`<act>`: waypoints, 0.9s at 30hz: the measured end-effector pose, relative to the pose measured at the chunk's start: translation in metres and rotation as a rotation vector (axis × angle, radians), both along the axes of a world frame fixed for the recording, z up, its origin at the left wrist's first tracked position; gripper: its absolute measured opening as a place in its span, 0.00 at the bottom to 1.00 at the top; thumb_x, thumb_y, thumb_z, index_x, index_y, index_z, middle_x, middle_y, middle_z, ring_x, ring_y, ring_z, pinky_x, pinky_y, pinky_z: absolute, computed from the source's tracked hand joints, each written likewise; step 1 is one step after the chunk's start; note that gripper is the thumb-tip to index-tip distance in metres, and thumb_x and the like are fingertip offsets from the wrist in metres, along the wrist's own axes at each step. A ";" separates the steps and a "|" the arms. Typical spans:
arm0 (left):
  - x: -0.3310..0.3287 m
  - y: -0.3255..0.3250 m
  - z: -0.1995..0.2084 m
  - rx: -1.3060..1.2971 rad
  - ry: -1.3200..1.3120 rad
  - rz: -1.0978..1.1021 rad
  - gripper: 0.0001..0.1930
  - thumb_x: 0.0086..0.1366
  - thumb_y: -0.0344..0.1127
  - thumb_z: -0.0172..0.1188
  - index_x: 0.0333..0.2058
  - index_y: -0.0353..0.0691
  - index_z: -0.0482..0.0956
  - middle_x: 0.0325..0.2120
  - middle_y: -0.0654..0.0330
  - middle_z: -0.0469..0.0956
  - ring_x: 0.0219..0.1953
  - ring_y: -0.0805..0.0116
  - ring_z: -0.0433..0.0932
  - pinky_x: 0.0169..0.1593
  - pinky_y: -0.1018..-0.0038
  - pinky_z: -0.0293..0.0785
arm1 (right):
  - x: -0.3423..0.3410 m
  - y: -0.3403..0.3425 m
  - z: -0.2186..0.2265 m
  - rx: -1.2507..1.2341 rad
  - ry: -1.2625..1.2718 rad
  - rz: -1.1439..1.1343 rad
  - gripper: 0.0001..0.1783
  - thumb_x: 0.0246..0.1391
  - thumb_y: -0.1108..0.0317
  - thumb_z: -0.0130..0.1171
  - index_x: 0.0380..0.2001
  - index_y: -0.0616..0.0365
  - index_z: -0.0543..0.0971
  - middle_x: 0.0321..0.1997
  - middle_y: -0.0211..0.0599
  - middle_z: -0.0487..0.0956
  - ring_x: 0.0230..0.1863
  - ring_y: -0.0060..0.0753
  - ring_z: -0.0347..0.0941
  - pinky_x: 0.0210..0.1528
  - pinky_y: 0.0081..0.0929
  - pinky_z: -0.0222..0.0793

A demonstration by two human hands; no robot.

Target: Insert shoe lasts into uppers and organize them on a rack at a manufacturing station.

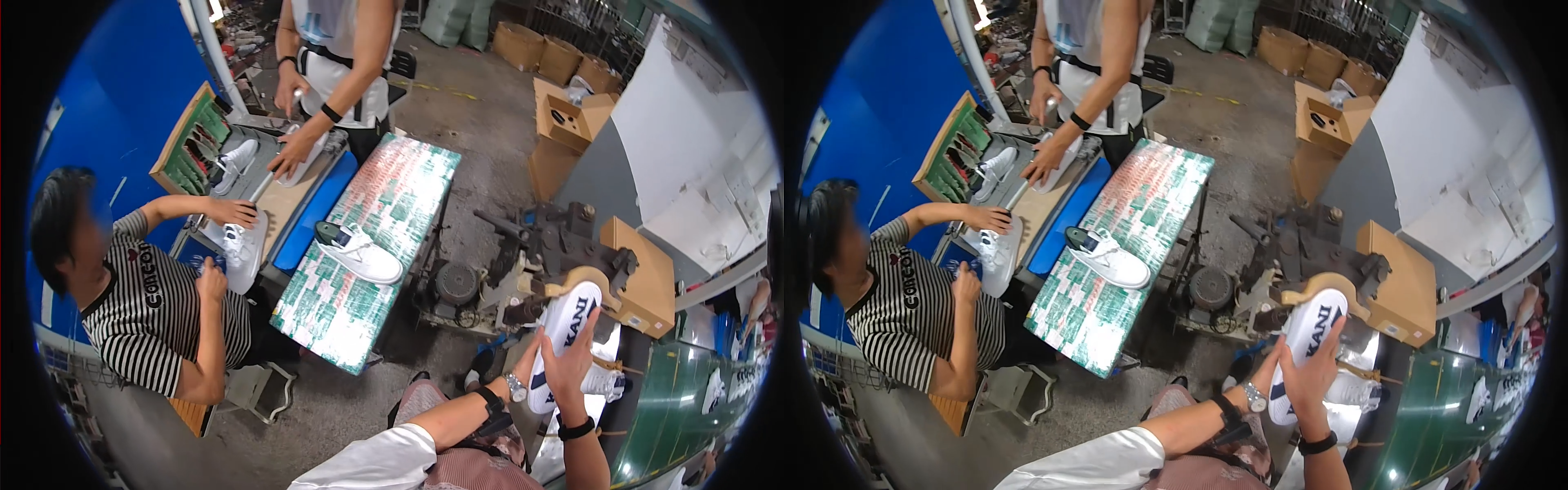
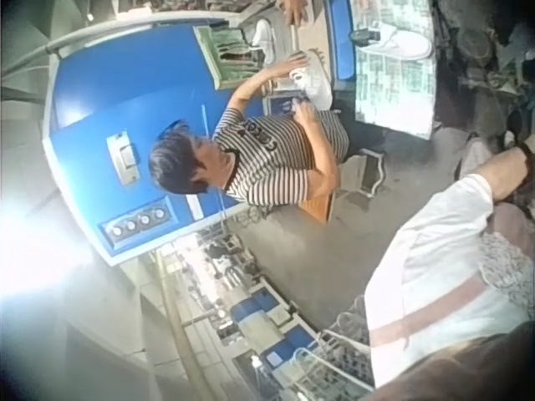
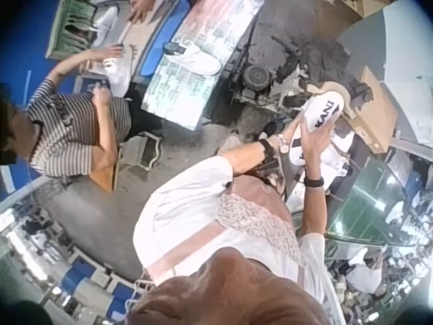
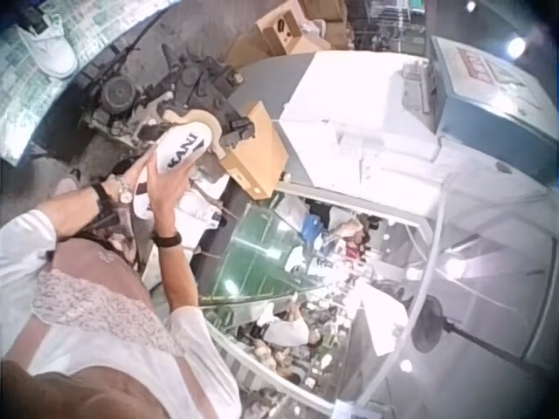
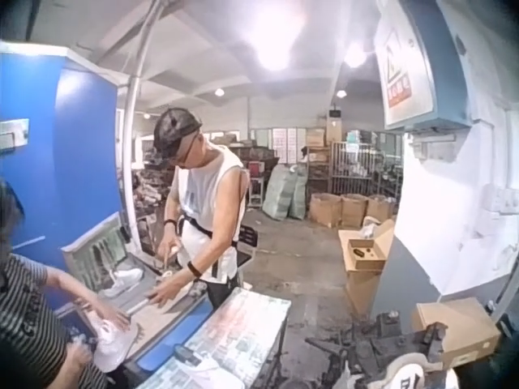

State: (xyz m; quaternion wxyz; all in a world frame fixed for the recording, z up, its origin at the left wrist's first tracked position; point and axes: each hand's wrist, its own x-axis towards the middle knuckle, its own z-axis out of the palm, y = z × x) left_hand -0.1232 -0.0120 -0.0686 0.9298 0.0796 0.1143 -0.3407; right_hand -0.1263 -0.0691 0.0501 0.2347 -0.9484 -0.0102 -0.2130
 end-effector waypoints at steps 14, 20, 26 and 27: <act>-0.056 0.121 -0.016 -0.054 -0.126 -0.359 0.39 0.70 0.61 0.54 0.66 0.34 0.65 0.60 0.50 0.73 0.62 0.55 0.73 0.66 0.59 0.69 | -0.034 -0.030 0.002 1.607 0.396 -0.363 0.25 0.61 0.58 0.56 0.58 0.56 0.67 0.42 0.44 0.74 0.42 0.38 0.74 0.48 0.35 0.72; -0.059 0.228 0.013 0.966 -0.618 -0.697 0.21 0.49 0.30 0.73 0.42 0.28 0.81 0.34 0.56 0.84 0.37 0.69 0.83 0.44 0.71 0.80 | 0.035 0.016 -0.040 2.025 0.497 0.027 0.44 0.54 0.52 0.69 0.67 0.56 0.61 0.60 0.43 0.74 0.54 0.37 0.76 0.54 0.40 0.76; -0.054 0.146 -0.001 1.438 -0.853 -1.013 0.23 0.48 0.38 0.79 0.39 0.30 0.81 0.35 0.56 0.84 0.35 0.69 0.80 0.43 0.71 0.78 | -0.057 -0.073 -0.009 1.476 0.144 0.376 0.66 0.44 0.59 0.74 0.75 0.62 0.39 0.77 0.54 0.52 0.76 0.45 0.51 0.75 0.35 0.48; -0.054 0.115 -0.008 1.347 -0.868 -0.952 0.27 0.48 0.37 0.79 0.44 0.30 0.79 0.37 0.56 0.83 0.38 0.69 0.80 0.45 0.71 0.77 | -0.085 -0.099 -0.003 1.242 0.009 0.224 0.69 0.40 0.60 0.76 0.75 0.66 0.40 0.77 0.57 0.50 0.77 0.47 0.48 0.75 0.33 0.48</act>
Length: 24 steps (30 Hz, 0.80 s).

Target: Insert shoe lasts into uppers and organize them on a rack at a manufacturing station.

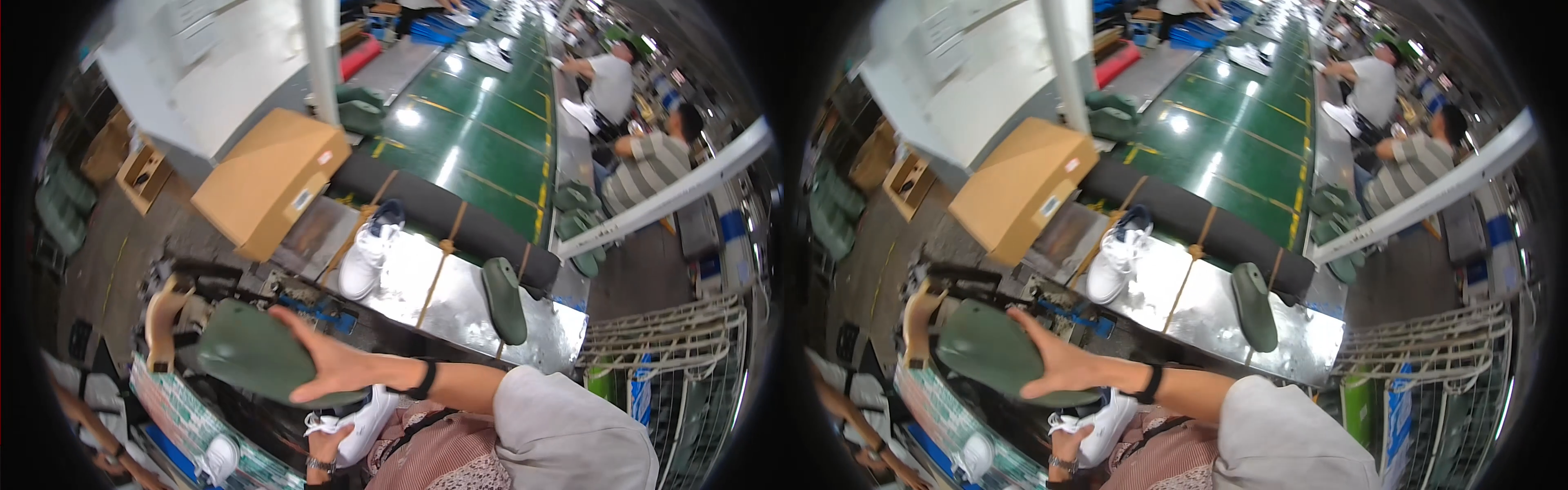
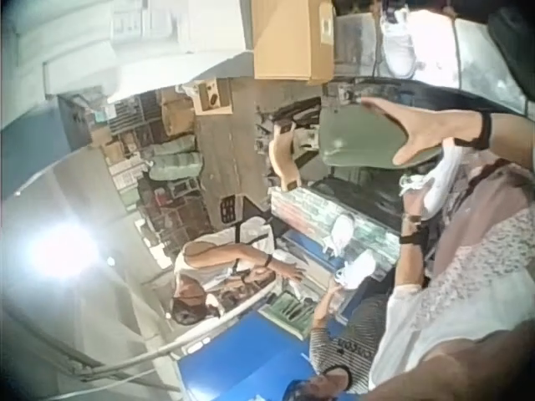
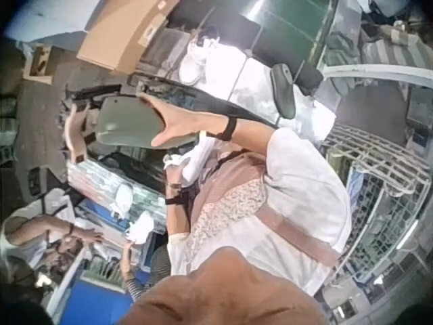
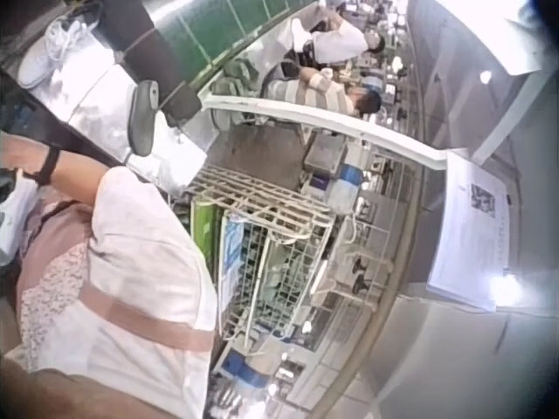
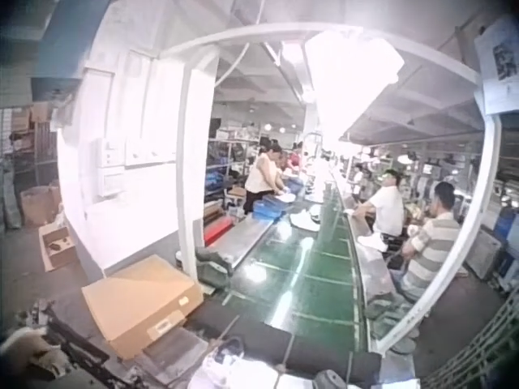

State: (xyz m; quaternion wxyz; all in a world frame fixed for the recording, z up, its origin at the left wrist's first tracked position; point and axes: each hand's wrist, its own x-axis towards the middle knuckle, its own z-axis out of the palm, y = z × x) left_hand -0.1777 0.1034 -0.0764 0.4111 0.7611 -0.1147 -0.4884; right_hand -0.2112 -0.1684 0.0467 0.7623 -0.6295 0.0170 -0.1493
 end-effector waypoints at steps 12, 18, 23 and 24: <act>0.037 -0.425 -0.060 0.026 -0.423 -0.690 0.38 0.44 0.40 0.81 0.53 0.29 0.76 0.42 0.55 0.82 0.40 0.63 0.79 0.47 0.65 0.77 | -0.373 -0.200 -0.127 -0.606 1.005 -1.298 0.57 0.42 0.53 0.74 0.69 0.64 0.56 0.59 0.56 0.72 0.58 0.61 0.71 0.57 0.48 0.70; 0.061 -0.447 -0.097 -0.009 -0.763 -0.753 0.38 0.45 0.43 0.81 0.50 0.22 0.77 0.47 0.44 0.82 0.48 0.53 0.79 0.55 0.62 0.72 | -0.322 -0.169 -0.165 -0.801 1.285 -1.201 0.48 0.42 0.48 0.73 0.61 0.65 0.67 0.66 0.52 0.67 0.72 0.60 0.56 0.67 0.65 0.56; 0.067 -0.509 -0.023 -0.312 -0.682 -1.000 0.21 0.51 0.40 0.78 0.27 0.22 0.83 0.26 0.57 0.83 0.29 0.70 0.75 0.41 0.66 0.74 | -0.300 -0.168 -0.172 -0.793 1.091 -0.852 0.52 0.26 0.61 0.81 0.59 0.58 0.69 0.69 0.43 0.65 0.75 0.57 0.53 0.73 0.69 0.45; 0.054 -0.543 -0.018 -0.671 -0.741 -1.019 0.23 0.51 0.40 0.78 0.35 0.23 0.81 0.31 0.55 0.83 0.32 0.67 0.76 0.43 0.65 0.74 | -0.302 -0.163 -0.172 -0.825 1.008 -0.766 0.49 0.27 0.64 0.80 0.58 0.54 0.70 0.68 0.39 0.66 0.75 0.56 0.52 0.75 0.68 0.43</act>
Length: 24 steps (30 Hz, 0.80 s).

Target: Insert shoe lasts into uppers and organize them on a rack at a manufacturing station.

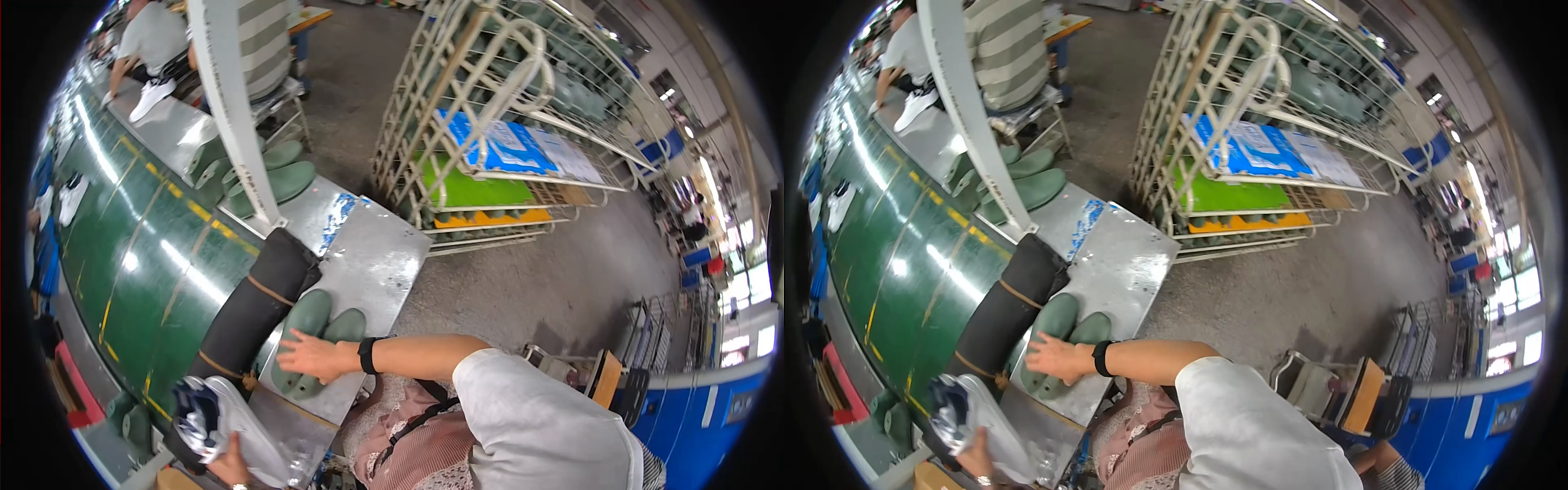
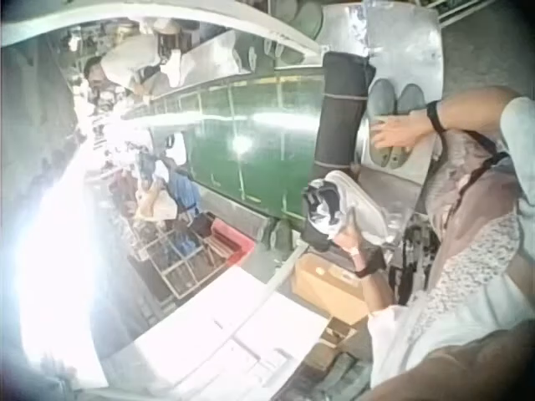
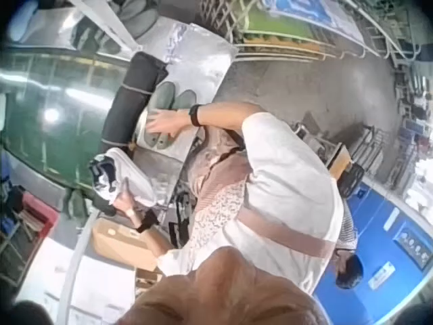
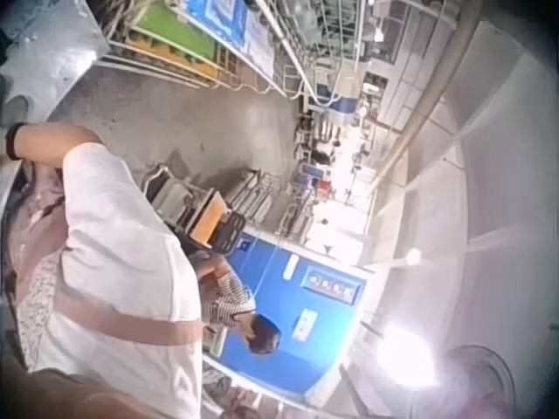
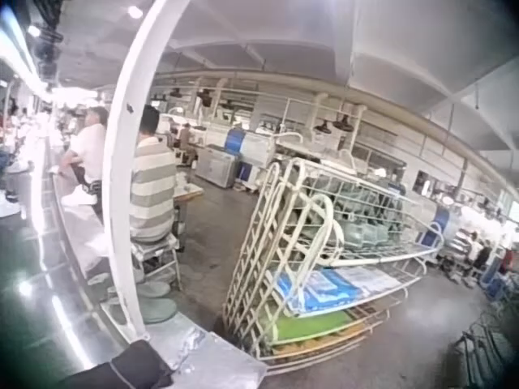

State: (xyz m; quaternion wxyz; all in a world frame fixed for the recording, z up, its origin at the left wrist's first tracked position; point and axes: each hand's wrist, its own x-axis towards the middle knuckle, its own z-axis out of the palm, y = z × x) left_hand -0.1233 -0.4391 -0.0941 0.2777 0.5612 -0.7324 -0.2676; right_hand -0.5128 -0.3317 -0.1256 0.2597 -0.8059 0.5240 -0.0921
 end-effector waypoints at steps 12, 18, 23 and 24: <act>-0.183 0.033 -0.125 0.895 0.231 -0.109 0.26 0.64 0.44 0.68 0.50 0.28 0.75 0.40 0.53 0.80 0.41 0.68 0.78 0.43 0.70 0.75 | 0.039 0.161 0.006 0.420 -0.844 -1.567 0.52 0.55 0.42 0.63 0.69 0.68 0.56 0.75 0.59 0.52 0.76 0.54 0.48 0.74 0.43 0.52; -0.236 0.113 -0.084 0.930 0.364 -0.319 0.27 0.68 0.41 0.63 0.58 0.27 0.71 0.47 0.46 0.79 0.44 0.60 0.79 0.48 0.66 0.76 | 0.035 0.175 -0.010 0.733 -0.810 -1.312 0.74 0.46 0.30 0.65 0.72 0.77 0.37 0.75 0.70 0.49 0.75 0.62 0.52 0.73 0.44 0.55; -0.297 0.223 -0.022 0.999 0.725 -0.317 0.39 0.65 0.36 0.61 0.71 0.36 0.53 0.57 0.47 0.72 0.53 0.52 0.77 0.58 0.61 0.75 | -0.036 0.251 -0.003 0.173 -1.596 -1.382 0.66 0.50 0.38 0.68 0.74 0.66 0.41 0.72 0.66 0.55 0.74 0.59 0.52 0.73 0.45 0.53; -0.319 0.247 -0.016 1.002 0.746 -0.382 0.38 0.66 0.38 0.63 0.69 0.33 0.56 0.56 0.47 0.73 0.53 0.52 0.77 0.58 0.60 0.75 | -0.056 0.275 -0.001 0.033 -1.619 -1.347 0.64 0.51 0.42 0.69 0.76 0.61 0.41 0.73 0.63 0.55 0.75 0.58 0.50 0.74 0.44 0.50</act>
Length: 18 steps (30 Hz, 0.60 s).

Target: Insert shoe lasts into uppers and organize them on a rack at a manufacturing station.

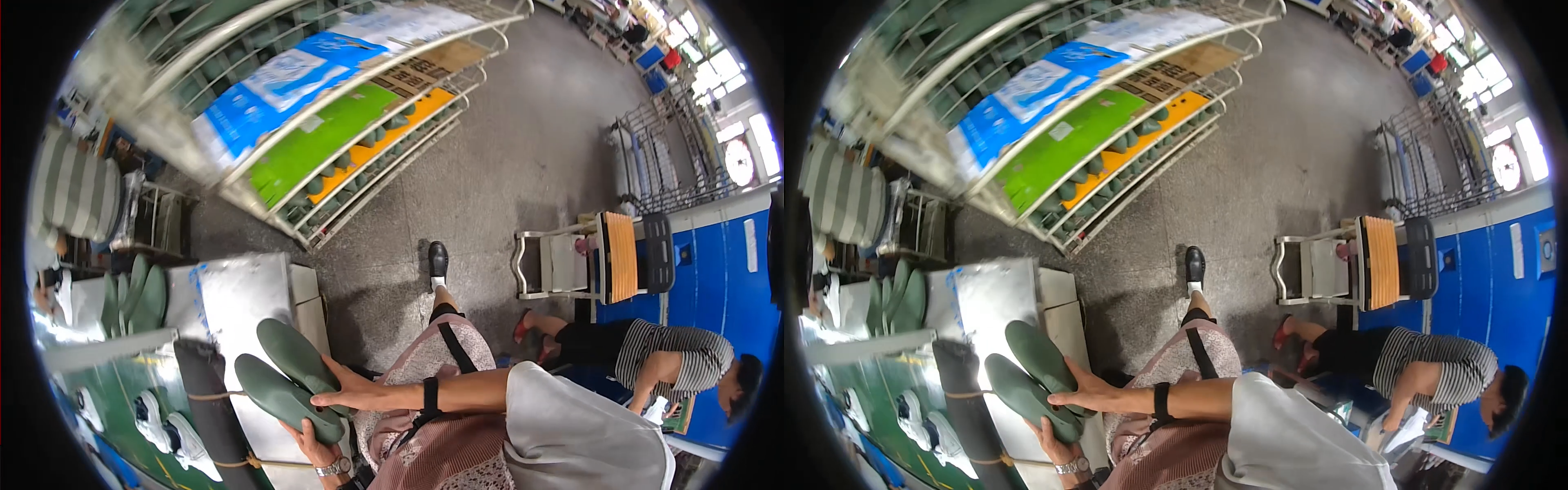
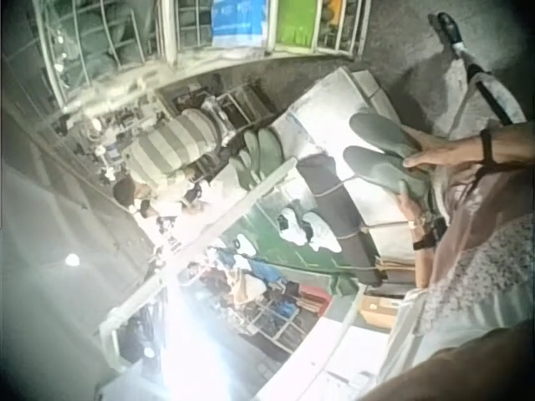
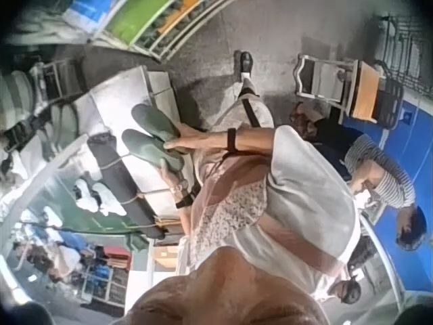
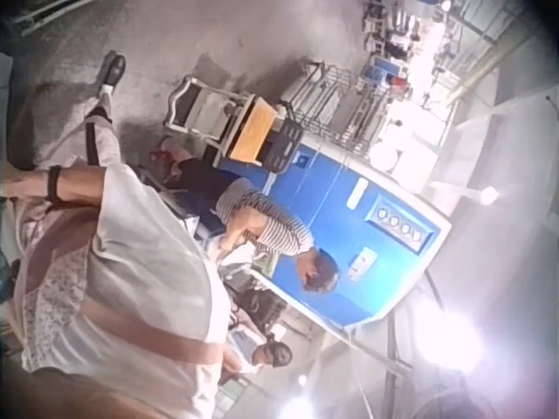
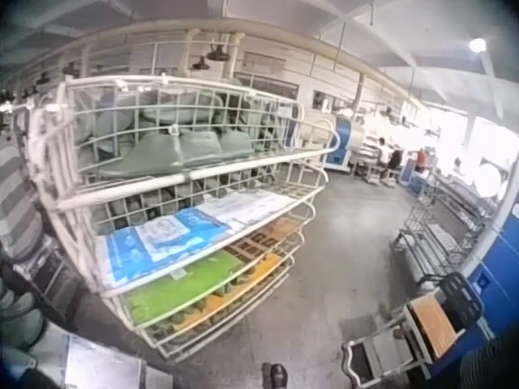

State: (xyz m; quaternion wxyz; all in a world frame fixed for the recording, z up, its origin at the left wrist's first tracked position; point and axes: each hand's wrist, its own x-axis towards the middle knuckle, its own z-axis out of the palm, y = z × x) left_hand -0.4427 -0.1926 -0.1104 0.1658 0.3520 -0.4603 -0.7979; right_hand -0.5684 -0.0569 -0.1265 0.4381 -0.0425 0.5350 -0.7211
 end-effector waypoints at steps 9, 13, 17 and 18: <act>-0.277 0.222 -0.091 0.464 -0.468 -0.465 0.26 0.73 0.55 0.49 0.60 0.43 0.71 0.49 0.55 0.80 0.47 0.55 0.80 0.46 0.56 0.79 | -0.215 0.281 -0.104 0.329 0.106 -0.369 0.68 0.46 0.44 0.74 0.74 0.69 0.43 0.72 0.67 0.55 0.74 0.61 0.51 0.75 0.47 0.47; -0.400 0.302 -0.179 0.271 -0.600 -0.855 0.28 0.70 0.54 0.55 0.61 0.43 0.69 0.47 0.56 0.81 0.44 0.58 0.82 0.32 0.58 0.82 | -0.293 0.390 -0.201 0.581 0.323 -0.609 0.72 0.37 0.43 0.79 0.74 0.69 0.47 0.58 0.63 0.66 0.62 0.61 0.68 0.65 0.44 0.65; -0.506 0.356 -0.294 -0.196 -0.377 -0.937 0.28 0.65 0.41 0.66 0.59 0.36 0.69 0.44 0.53 0.81 0.37 0.61 0.84 0.22 0.66 0.82 | -0.377 0.462 -0.285 0.775 0.361 -0.614 0.68 0.35 0.47 0.81 0.73 0.64 0.53 0.56 0.58 0.69 0.57 0.61 0.72 0.58 0.46 0.72; -0.530 0.360 -0.317 -0.217 -0.411 -0.928 0.28 0.65 0.41 0.66 0.59 0.36 0.69 0.44 0.53 0.81 0.37 0.61 0.84 0.22 0.66 0.82 | -0.398 0.469 -0.301 0.758 0.342 -0.615 0.68 0.35 0.47 0.81 0.73 0.64 0.53 0.56 0.58 0.69 0.57 0.61 0.72 0.58 0.46 0.72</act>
